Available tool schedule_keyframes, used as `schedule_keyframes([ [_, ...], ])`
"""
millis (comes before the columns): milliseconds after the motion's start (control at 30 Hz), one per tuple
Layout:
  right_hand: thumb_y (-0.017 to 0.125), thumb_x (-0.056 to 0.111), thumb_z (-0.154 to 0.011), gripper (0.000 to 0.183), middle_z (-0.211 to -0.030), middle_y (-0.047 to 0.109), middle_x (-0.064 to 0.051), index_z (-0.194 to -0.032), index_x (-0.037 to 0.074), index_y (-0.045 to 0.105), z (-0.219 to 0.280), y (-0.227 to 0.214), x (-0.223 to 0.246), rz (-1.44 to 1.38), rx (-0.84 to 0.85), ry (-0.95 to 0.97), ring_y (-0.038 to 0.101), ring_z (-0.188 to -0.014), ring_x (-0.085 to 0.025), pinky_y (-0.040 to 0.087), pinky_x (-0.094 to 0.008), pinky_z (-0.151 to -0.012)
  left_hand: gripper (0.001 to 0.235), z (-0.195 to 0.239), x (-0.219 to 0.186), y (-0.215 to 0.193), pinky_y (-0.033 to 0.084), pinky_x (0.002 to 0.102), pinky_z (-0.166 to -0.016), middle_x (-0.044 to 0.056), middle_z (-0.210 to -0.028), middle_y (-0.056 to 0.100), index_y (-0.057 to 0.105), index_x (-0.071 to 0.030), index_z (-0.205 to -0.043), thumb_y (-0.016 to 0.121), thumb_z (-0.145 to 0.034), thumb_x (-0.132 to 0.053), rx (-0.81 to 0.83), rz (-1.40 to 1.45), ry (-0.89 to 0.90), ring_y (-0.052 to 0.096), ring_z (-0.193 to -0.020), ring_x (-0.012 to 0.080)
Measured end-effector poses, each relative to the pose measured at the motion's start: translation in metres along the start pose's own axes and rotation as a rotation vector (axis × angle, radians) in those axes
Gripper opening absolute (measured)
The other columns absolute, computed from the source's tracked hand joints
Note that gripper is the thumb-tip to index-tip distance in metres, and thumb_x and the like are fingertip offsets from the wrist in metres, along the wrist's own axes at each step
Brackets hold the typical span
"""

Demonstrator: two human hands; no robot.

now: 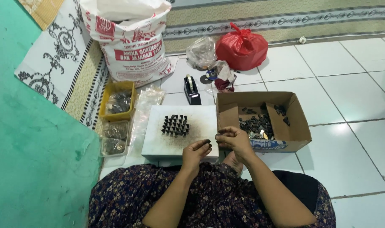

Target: The person is picking up small metal pins from a cardboard box and inserting them into a square grid template on a white block.

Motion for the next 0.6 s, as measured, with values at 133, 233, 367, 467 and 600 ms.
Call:
schedule_keyframes([
  [133,0.087,-0.008,-0.071,0.037,-0.089,0.076,-0.023,-0.106,-0.009,0.074,0.004,0.005,-0.005,0.052,-0.012,-0.027,0.075,-0.079,-0.026,0.066,-0.036,-0.069,0.032,-0.009,0.007,-0.006,0.064,0.035,-0.088,0.024,-0.104,0.076,0.073,0.006,-0.118,0.08,-0.087,-0.002,-0.013,0.077,0.028,0.074,-0.096,0.0275],
  [233,0.086,-0.008,-0.074,0.03,-0.089,0.077,-0.023,-0.102,-0.007,0.078,0.011,0.011,0.0,0.163,-0.011,-0.088,0.075,-0.079,-0.025,0.066,-0.035,-0.07,0.031,-0.01,0.006,-0.006,0.066,0.036,-0.085,0.026,-0.102,0.077,0.075,0.006,-0.115,0.082,-0.086,-0.003,-0.004,0.071,0.04,0.075,-0.093,0.0286],
  [367,0.081,-0.009,-0.078,0.022,-0.093,0.078,-0.022,-0.1,-0.004,0.081,0.018,0.017,0.006,0.229,-0.011,-0.172,0.076,-0.083,-0.026,0.067,-0.04,-0.073,0.031,-0.008,0.007,-0.006,0.066,0.035,-0.083,0.026,-0.101,0.077,0.075,0.006,-0.114,0.082,-0.085,-0.002,-0.003,0.049,0.018,0.076,-0.089,0.0287],
  [467,0.079,-0.01,-0.078,0.021,-0.092,0.079,-0.021,-0.097,-0.001,0.082,0.017,0.02,0.011,0.309,0.015,-0.287,0.076,-0.082,-0.025,0.067,-0.038,-0.071,0.031,-0.014,0.014,-0.009,0.067,0.036,-0.081,0.026,-0.099,0.077,0.075,0.007,-0.114,0.083,-0.085,-0.004,0.001,0.05,0.009,0.077,-0.087,0.0292],
  [600,0.082,-0.007,-0.076,0.019,-0.085,0.079,-0.018,-0.093,0.003,0.083,0.019,0.024,0.018,0.458,0.051,-0.447,0.074,-0.079,-0.021,0.067,-0.033,-0.064,0.031,-0.02,0.023,-0.014,0.067,0.036,-0.079,0.026,-0.099,0.077,0.075,0.008,-0.112,0.083,-0.085,-0.005,-0.002,0.075,-0.004,0.077,-0.085,0.0297],
])
Point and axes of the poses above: each hand's wrist, its own z-axis away from the middle knuckle, its own y-axis out of the palm, x = y × z, the point moved 6 cm from there along -z, towards the middle knuckle
